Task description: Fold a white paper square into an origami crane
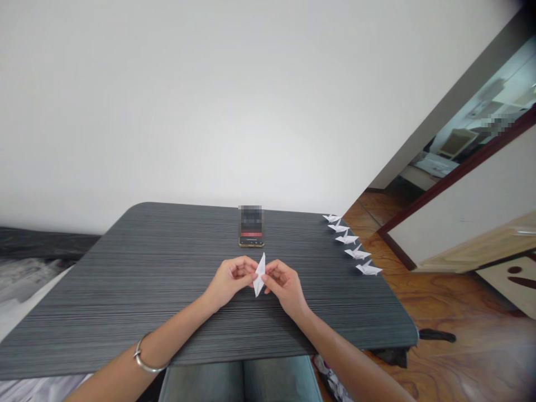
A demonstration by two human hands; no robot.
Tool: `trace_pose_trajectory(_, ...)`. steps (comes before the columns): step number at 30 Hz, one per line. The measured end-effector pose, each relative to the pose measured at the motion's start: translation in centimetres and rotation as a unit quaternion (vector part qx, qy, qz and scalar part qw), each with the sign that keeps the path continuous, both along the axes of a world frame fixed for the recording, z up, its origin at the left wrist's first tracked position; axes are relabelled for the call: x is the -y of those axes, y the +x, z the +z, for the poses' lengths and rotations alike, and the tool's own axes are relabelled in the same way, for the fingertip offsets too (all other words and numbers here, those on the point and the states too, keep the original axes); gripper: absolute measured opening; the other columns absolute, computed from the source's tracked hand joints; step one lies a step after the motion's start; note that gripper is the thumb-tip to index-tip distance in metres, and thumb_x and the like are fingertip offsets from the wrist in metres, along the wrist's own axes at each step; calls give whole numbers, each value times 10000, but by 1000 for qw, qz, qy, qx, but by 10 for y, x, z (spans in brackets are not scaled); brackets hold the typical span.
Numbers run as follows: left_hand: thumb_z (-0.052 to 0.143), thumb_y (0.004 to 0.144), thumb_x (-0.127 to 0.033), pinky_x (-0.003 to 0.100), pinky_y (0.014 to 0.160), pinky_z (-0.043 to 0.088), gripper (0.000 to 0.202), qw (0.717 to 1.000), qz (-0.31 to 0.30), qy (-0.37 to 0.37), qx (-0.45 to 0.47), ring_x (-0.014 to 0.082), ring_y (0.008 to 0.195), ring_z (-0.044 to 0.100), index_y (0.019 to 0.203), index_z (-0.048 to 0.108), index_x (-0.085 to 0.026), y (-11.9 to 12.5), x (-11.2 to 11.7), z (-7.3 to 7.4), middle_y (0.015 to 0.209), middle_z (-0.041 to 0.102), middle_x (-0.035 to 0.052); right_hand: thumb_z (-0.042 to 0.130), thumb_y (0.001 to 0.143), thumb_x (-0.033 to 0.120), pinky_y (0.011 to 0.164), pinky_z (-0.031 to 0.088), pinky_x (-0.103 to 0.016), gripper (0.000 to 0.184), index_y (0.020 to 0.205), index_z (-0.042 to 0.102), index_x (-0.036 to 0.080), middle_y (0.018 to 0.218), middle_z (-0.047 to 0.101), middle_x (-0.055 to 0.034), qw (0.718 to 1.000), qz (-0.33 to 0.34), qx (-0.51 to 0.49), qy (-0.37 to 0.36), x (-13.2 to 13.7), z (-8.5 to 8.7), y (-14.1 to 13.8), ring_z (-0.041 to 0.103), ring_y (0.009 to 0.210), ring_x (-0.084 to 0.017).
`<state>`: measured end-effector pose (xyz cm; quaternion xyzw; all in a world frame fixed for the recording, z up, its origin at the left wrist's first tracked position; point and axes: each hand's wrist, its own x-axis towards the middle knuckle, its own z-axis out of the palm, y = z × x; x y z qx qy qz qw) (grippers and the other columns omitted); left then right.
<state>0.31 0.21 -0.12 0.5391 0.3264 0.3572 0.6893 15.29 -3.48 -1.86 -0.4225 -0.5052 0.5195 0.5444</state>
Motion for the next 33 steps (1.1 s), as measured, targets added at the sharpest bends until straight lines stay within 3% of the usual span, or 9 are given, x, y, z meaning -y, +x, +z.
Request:
trace_pose_trajectory(10, 649, 647, -206, 204, 562, 461, 114, 1000, 5, 9, 13, 96, 568, 573, 686, 600, -111, -1, 0, -2, 598, 609, -5, 627, 691, 252, 425, 436, -166, 84, 719, 591, 182, 593, 524, 33, 999, 9, -43, -3, -1, 6, 0, 501, 518, -81)
trace_pose_trajectory(16, 622, 637, -166, 212, 562, 471, 59, 998, 24, 50, -14, 99, 575, 564, 633, 635, -108, 1, 1, -1, 604, 562, -10, 617, 698, 257, 420, 441, -160, 100, 652, 590, 173, 621, 481, 37, 998, 25, -66, 0, -1, 10, -3, 500, 510, -68)
trace_pose_trajectory(21, 592, 656, -141, 208, 558, 465, 67, 992, 46, 104, -47, 93, 573, 548, 648, 654, -114, 0, 3, 2, 622, 537, -7, 575, 738, 282, 425, 447, -164, 98, 723, 566, 186, 598, 534, 36, 998, 22, -66, -8, -1, 8, -3, 519, 516, -80)
trace_pose_trajectory(24, 579, 675, -153, 214, 565, 460, 88, 986, 58, 137, -69, 100, 584, 547, 652, 657, -120, -1, 4, 4, 633, 544, 3, 569, 741, 305, 414, 439, -161, 124, 788, 560, 190, 598, 566, 32, 998, 10, -54, -25, -2, 5, -2, 529, 522, -87)
trace_pose_trajectory(28, 565, 699, -169, 215, 565, 448, 115, 976, 63, 176, -109, 107, 599, 541, 668, 667, -128, -2, 4, 3, 643, 550, 13, 596, 712, 323, 388, 418, -157, 169, 734, 585, 156, 571, 590, 17, 999, 10, -15, -46, -4, 1, -3, 518, 478, -79)
trace_pose_trajectory(33, 561, 712, -186, 227, 581, 466, 128, 979, 45, 170, -108, 114, 622, 542, 691, 674, -129, -2, 4, 4, 668, 542, 19, 606, 704, 324, 398, 427, -170, 178, 682, 591, 148, 544, 593, 14, 999, -20, 3, -39, -4, 0, -2, 522, 468, -82)
